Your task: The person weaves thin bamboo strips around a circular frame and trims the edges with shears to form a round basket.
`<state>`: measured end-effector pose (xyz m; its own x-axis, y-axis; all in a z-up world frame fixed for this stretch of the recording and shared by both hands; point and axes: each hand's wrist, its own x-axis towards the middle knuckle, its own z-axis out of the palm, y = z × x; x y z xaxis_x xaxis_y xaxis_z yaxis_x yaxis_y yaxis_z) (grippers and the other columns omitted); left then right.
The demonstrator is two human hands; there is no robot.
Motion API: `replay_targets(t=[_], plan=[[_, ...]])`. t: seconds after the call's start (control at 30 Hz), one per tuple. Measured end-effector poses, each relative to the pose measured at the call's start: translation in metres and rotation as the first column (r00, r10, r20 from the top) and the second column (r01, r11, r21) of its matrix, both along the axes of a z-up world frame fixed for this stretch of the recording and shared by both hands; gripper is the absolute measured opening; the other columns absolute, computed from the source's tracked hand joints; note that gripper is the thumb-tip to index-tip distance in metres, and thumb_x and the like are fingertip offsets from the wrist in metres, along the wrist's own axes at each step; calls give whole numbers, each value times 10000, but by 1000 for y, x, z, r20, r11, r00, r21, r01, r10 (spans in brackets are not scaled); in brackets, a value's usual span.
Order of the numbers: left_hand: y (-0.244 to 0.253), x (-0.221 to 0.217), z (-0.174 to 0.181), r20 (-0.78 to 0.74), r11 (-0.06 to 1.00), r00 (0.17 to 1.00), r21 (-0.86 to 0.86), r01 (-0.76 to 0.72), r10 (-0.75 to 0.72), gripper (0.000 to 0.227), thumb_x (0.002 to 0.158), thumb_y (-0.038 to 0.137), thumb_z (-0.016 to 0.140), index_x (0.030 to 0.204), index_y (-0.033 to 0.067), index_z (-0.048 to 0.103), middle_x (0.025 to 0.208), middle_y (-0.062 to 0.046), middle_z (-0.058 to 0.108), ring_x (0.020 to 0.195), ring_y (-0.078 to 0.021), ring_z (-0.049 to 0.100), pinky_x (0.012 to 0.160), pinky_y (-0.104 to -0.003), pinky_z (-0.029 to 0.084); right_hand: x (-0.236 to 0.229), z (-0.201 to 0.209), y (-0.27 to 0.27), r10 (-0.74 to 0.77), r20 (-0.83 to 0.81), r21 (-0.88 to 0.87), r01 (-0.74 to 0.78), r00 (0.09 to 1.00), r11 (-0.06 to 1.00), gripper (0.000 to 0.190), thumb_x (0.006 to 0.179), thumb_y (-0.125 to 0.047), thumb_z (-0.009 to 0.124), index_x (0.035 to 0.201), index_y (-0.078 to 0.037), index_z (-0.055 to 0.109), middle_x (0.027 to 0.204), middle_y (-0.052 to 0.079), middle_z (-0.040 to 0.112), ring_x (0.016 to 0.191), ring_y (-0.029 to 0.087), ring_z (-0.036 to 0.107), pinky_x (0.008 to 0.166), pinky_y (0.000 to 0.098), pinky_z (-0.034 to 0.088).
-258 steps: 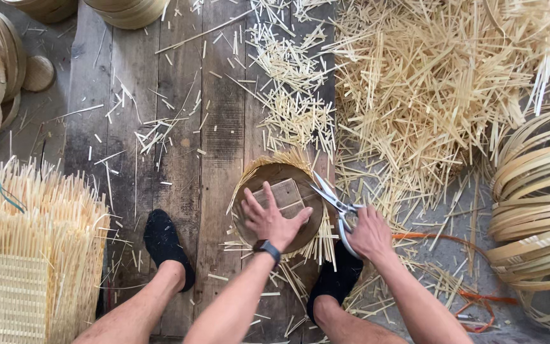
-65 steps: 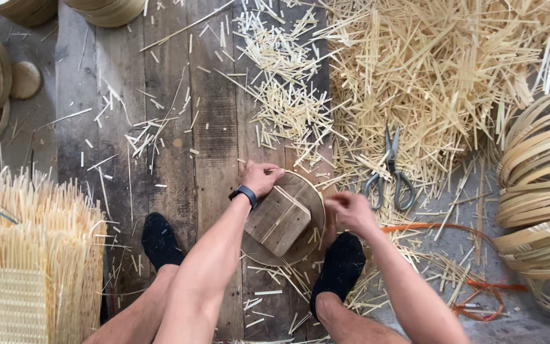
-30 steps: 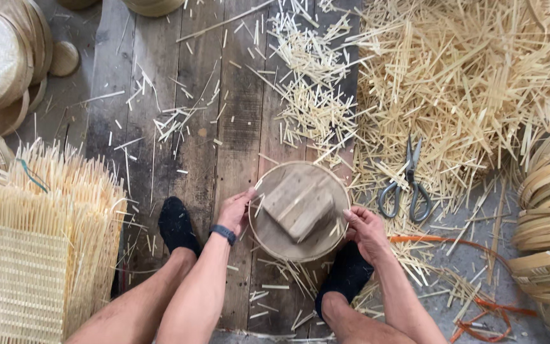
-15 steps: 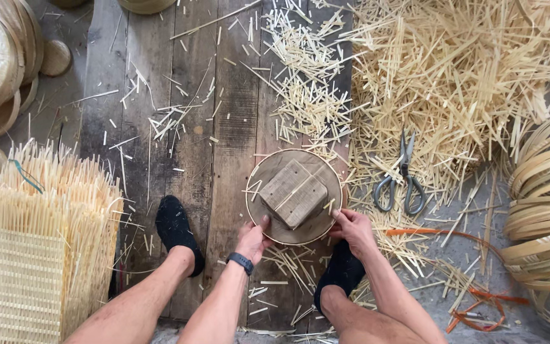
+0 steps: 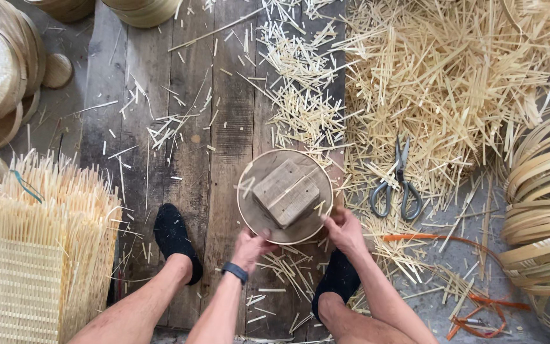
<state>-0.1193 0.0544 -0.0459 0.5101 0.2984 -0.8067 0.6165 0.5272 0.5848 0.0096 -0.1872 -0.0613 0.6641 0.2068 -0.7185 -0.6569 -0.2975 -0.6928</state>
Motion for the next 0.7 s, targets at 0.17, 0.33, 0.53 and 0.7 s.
replay_targets(t=[0.17, 0.33, 0.53, 0.7], plan=[[42, 44, 76, 35, 659, 823, 618, 429, -568, 432, 921, 160, 662, 1309, -19, 602, 1140, -185, 727, 1028, -331, 726, 912, -461, 610, 37, 54, 10, 96, 281, 124, -135, 955, 983, 1509, 501, -592, 913, 1626, -87, 44, 1572, 293, 349, 1444, 403, 401, 1167, 537, 385], [2, 76, 130, 198, 559, 665, 734, 386, -720, 638, 934, 160, 597, 1532, 0, 443, 1340, -203, 634, 1188, -322, 669, 974, -407, 568, 47, 94, 40, 19, 186, 72, -33, 982, 997, 1669, 348, -586, 931, 1605, -128, -67, 1540, 276, 364, 1422, 413, 419, 1154, 526, 382], [-39, 117, 134, 335, 646, 801, 759, 83, -497, 627, 1033, 495, 490, 1431, 16, 562, 1152, -222, 762, 1060, -306, 768, 886, -396, 612, 39, 101, 45, -96, 225, 110, 72, 970, 991, 1563, 459, -517, 921, 1591, -48, -51, 1474, 305, 442, 1360, 421, 500, 1137, 475, 442], [-38, 126, 125, 266, 417, 776, 909, -4, -571, 573, 1076, 515, 421, 1331, 68, 673, 1114, -217, 763, 976, -314, 775, 785, -392, 626, 36, 101, 42, -103, 336, 108, 71, 936, 992, 1500, 547, -518, 894, 1601, 24, -27, 1477, 301, 454, 1362, 389, 511, 1124, 443, 455]])
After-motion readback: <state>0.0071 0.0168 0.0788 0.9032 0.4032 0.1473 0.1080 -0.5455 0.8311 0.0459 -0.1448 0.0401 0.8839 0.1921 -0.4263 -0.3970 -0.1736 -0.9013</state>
